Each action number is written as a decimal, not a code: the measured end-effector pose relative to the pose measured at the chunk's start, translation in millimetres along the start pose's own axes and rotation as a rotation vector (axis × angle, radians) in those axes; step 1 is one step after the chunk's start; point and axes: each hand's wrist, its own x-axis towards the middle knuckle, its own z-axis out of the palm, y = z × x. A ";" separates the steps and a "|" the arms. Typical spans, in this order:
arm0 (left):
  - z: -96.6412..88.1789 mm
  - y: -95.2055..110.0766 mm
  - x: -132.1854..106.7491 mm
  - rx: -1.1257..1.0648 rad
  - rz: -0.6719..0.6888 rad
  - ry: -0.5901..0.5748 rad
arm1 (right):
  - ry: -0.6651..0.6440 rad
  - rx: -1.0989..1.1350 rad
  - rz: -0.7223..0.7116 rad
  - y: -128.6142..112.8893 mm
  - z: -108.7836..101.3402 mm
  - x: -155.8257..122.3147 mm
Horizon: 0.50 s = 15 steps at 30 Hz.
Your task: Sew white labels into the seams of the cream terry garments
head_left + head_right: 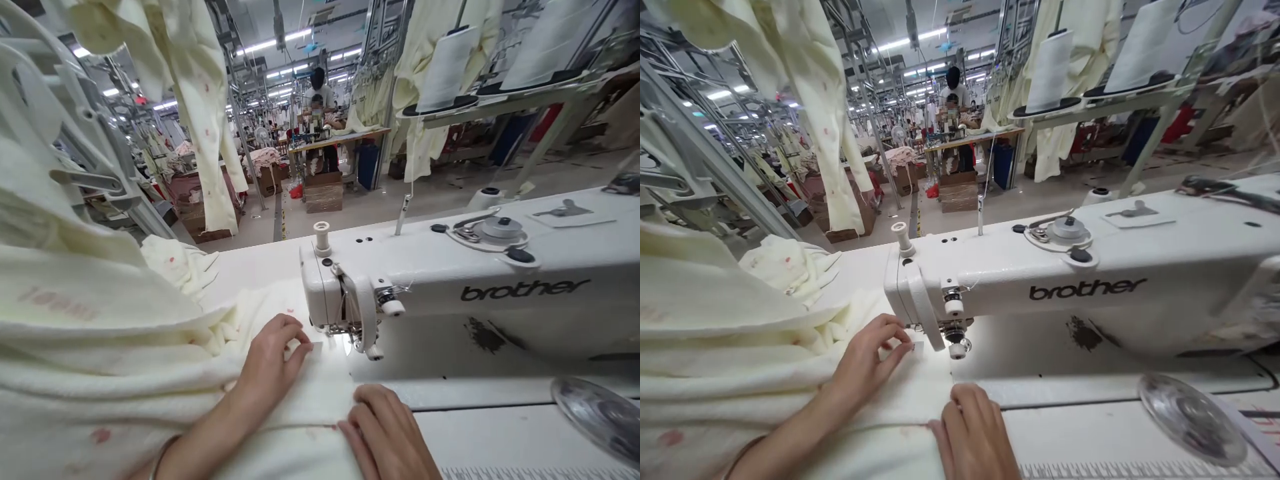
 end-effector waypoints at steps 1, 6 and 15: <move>-0.3 6.7 -0.3 -0.061 -0.069 -0.041 | 0.000 -0.001 0.031 -0.8 0.4 1.6; 19.1 15.1 3.1 -0.396 -0.376 -0.283 | 0.065 -0.044 0.071 0.6 3.9 -1.9; 40.3 4.5 5.0 -0.268 -0.347 -0.213 | 0.064 -0.089 0.095 0.1 7.5 -9.4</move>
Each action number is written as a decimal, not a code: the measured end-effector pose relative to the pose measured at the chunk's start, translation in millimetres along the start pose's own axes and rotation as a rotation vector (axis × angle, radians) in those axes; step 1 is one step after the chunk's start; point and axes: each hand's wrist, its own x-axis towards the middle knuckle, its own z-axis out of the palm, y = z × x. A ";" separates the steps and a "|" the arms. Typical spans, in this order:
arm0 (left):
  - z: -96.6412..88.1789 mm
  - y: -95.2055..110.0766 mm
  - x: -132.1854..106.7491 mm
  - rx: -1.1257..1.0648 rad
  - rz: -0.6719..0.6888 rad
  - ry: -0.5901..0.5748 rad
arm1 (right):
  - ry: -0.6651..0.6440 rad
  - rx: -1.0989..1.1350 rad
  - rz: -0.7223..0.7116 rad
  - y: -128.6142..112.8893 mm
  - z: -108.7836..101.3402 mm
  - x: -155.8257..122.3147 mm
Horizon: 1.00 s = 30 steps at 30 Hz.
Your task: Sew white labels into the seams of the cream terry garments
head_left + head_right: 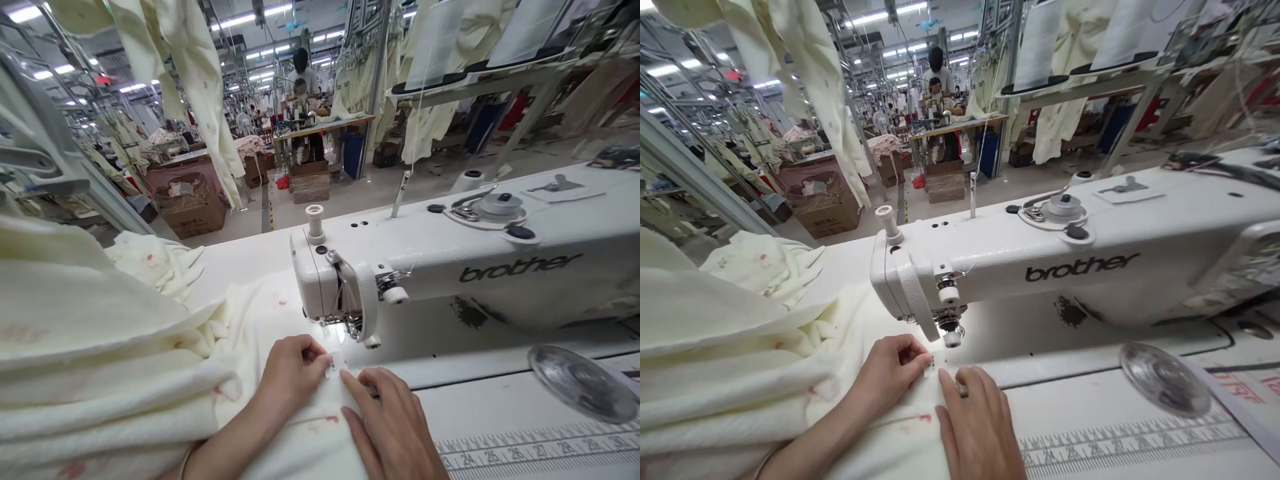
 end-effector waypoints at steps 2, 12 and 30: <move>0.9 0.5 0.0 0.018 0.004 0.005 | 0.004 0.022 0.026 -1.9 0.7 -0.7; -2.1 3.2 2.6 0.052 0.022 -0.033 | 0.031 0.051 0.033 -2.8 0.2 1.0; -5.4 1.7 -8.3 0.289 0.159 0.050 | 0.013 0.031 0.050 -6.3 -2.5 3.7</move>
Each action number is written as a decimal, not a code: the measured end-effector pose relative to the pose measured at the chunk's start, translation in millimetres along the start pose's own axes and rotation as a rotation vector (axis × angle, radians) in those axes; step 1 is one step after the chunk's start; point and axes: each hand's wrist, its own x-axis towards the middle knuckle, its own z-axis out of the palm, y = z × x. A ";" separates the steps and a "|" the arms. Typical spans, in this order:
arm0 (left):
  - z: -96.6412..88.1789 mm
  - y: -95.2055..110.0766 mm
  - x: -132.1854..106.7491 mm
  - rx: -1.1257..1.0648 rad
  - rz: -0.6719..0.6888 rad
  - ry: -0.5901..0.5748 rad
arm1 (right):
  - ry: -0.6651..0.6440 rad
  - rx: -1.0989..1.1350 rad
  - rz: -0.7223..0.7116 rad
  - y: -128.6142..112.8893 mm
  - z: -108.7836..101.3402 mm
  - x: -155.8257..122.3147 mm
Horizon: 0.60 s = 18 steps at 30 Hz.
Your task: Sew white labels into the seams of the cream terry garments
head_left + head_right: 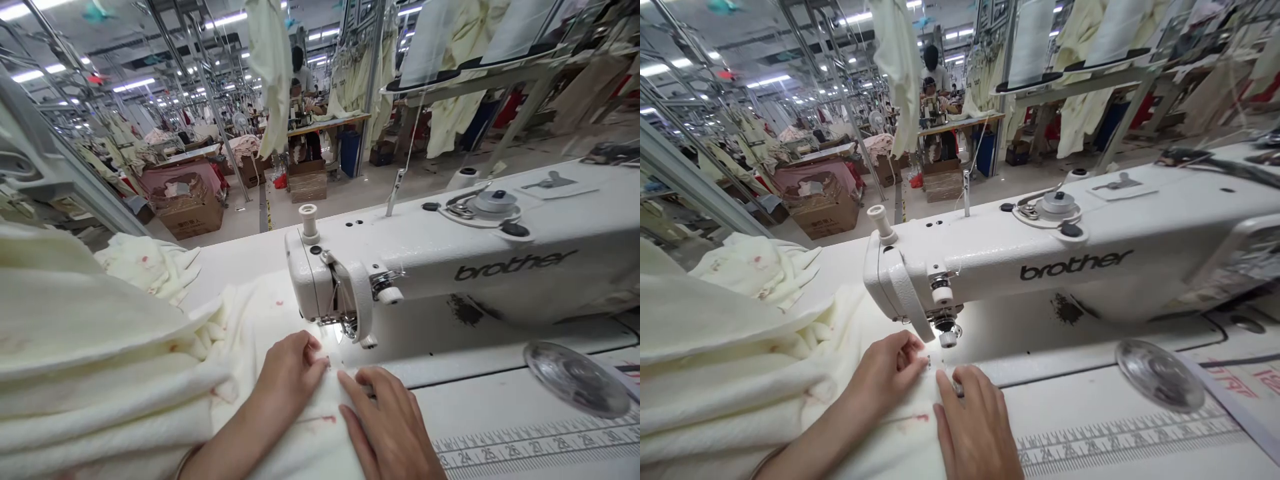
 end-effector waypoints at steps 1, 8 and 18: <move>-3.4 -1.2 -6.2 0.070 0.075 0.033 | -0.001 -0.001 -0.001 -0.3 -0.2 0.2; -14.7 -21.3 -40.8 0.484 0.799 -0.015 | 0.023 -0.042 -0.037 1.5 -0.1 0.4; -4.4 -35.9 -38.5 0.535 0.828 -0.103 | 0.002 -0.079 -0.089 6.7 0.9 -0.7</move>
